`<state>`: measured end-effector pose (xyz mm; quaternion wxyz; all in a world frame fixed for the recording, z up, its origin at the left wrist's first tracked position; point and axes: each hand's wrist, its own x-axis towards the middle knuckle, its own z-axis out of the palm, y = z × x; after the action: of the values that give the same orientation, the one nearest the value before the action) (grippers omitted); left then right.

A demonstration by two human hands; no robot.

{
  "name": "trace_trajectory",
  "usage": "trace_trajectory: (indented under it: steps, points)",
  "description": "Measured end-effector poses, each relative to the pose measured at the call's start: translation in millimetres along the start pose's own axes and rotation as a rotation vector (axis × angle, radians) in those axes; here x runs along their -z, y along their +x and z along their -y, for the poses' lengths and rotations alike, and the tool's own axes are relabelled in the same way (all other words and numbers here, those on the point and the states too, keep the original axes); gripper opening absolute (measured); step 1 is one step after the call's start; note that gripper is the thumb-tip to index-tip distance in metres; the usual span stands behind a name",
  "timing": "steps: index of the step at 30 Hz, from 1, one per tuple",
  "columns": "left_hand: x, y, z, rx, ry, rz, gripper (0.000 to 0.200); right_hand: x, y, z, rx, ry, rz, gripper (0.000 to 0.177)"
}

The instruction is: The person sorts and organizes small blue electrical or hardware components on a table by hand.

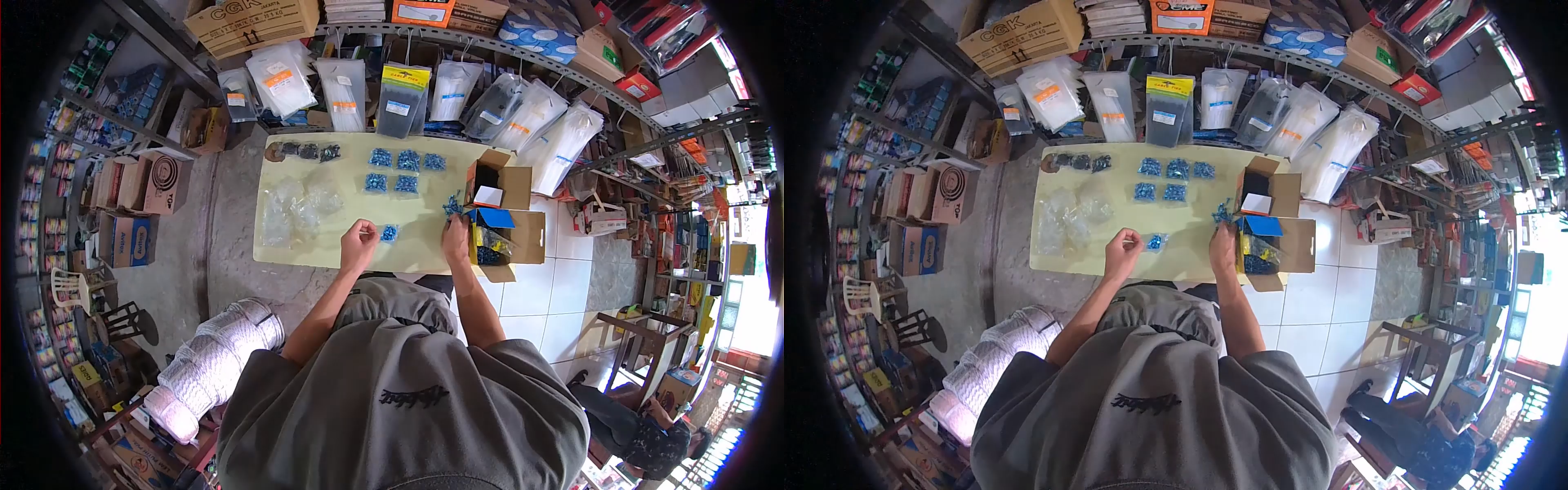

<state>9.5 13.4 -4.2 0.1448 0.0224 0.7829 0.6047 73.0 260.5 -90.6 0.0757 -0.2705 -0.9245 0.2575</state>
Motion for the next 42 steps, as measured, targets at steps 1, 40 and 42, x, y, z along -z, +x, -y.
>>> trace_trajectory:
  steps: [1,40,42]
  points:
    - [0,0,-1,0.001,0.000,0.000,0.011,1,1,0,0.010,-0.020,0.022,0.021]
    - [-2,10,-2,-0.033,-0.025,0.031,0.012,27,-12,9,0.086,0.087,0.132,0.019]
    - [-1,9,-2,-0.019,-0.022,0.027,0.012,43,-14,38,0.007,0.259,0.127,0.018]
